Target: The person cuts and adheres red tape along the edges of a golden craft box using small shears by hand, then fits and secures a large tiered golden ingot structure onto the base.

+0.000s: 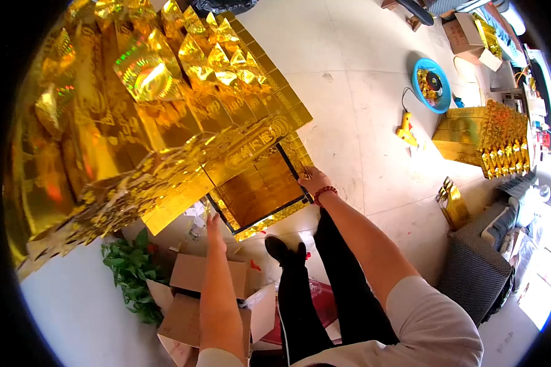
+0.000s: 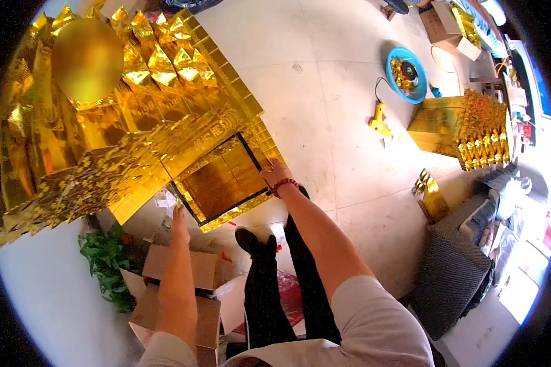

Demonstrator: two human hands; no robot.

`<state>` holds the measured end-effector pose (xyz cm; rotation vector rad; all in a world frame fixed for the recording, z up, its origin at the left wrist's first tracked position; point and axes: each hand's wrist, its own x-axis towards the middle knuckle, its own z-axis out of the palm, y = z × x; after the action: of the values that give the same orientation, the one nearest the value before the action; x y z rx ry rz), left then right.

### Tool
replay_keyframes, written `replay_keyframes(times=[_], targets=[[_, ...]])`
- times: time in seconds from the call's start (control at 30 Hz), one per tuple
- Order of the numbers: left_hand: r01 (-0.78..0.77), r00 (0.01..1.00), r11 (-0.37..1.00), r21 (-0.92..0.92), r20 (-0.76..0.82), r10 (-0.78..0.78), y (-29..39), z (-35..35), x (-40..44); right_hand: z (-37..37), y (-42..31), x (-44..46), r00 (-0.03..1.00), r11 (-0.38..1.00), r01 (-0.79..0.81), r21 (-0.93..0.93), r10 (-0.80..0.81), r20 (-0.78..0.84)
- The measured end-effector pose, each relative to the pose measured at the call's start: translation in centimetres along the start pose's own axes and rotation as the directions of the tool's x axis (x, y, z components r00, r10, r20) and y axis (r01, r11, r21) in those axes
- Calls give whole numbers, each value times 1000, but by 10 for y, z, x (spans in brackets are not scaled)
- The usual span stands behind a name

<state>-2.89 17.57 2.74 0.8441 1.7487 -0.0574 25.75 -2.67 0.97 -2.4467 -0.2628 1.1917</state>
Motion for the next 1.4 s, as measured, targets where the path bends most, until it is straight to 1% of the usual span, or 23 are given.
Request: replay_keyframes(times=[0.03, 0.1, 0.13, 0.2, 0.27, 0.37, 0.47, 0.53, 0.6, 0.67, 0.77, 0.8, 0.87, 0.93, 0.97, 1.0, 1.07, 1.13, 1.17, 1.27, 1.3, 1.33, 1.4], targets=[[10, 1000, 1000, -2, 4, -10, 1, 1, 4, 0, 0, -3, 1000, 999, -5, 31, 5, -10], [65, 980, 998, 13, 188, -67, 4, 1, 13, -1, 3, -2, 1000, 999, -6, 37, 6, 24], [69, 978, 997, 20, 195, -71, -4, 1, 20, -2, 4, -3, 998, 999, 2, 51, -5, 56], [47, 995, 994, -96, 92, -38, -10, 6, 24, 1, 10, 0, 999, 996, 32, 82, -35, 36], [39, 995, 995, -97, 95, -30, -8, 7, 14, 2, 11, -1, 999, 999, 38, 29, -39, 22], [87, 979, 993, -84, 193, -69, -9, 3, 3, -6, 6, -13, 998, 999, 52, -5, -52, 44], [-11, 981, 991, -134, 190, 37, -34, -4, 5, -6, 12, -18, 993, 996, -45, 74, 37, 112], [-74, 994, 993, -91, 74, 80, -42, -2, -1, -6, 18, -20, 993, 997, -37, 65, 30, 116], [-71, 986, 994, -84, 145, 83, -45, -8, -17, -13, 22, -29, 993, 998, -26, 60, 20, 114], [-71, 994, 996, -63, 74, 75, -46, -7, -50, -27, 25, -45, 990, 998, -48, 32, 43, 137], [-73, 982, 988, -137, 164, 95, -64, -12, -72, -46, 33, -73, 995, 974, -88, 209, 75, 68], [-94, 988, 984, -153, 108, 111, -51, -4, -106, -52, 40, -77, 994, 980, -91, 178, 78, 75], [-104, 960, 970, -219, 234, 156, -53, -3, -129, -70, 44, -93, 996, 983, -87, 161, 81, 46], [-61, 938, 980, -189, 326, 121, -63, -2, -131, -91, 53, -105, 994, 986, -106, 133, 103, 28], [-52, 961, 977, -206, 257, 105, -64, 4, -146, -97, 63, -110, 992, 989, -123, 80, 122, 25], [-48, 977, 974, -222, 191, 91, -61, 11, -165, -107, 71, -113, 998, 998, -1, -68, 5, 58], [-55, 966, 992, -115, 246, 82, -51, 18, -194, -140, 73, -136, 983, 987, -158, 27, 155, 96], [-90, 953, 995, -45, 287, 99, -44, 26, -217, -178, 71, -164, 965, 972, -233, -8, 232, 119], [-77, 954, 996, -36, 289, 84, -41, 32, -224, -195, 72, -182, 984, 986, -159, -47, 163, 77], [-121, 923, 992, 44, 372, 97, -23, 53, -265, -234, 88, -222, 988, 989, -146, -9, 145, -51], [-118, 918, 989, 89, 391, 75, -14, 60, -276, -239, 99, -226, 952, 949, -285, 136, 297, -73], [-115, 913, 984, 138, 405, 51, -3, 68, -295, -249, 108, -237, 950, 945, -283, 162, 300, -92], [-198, 878, 973, 118, 463, 123, 15, 80, -333, -263, 125, -257, 910, 907, -302, 294, 367, -195]])
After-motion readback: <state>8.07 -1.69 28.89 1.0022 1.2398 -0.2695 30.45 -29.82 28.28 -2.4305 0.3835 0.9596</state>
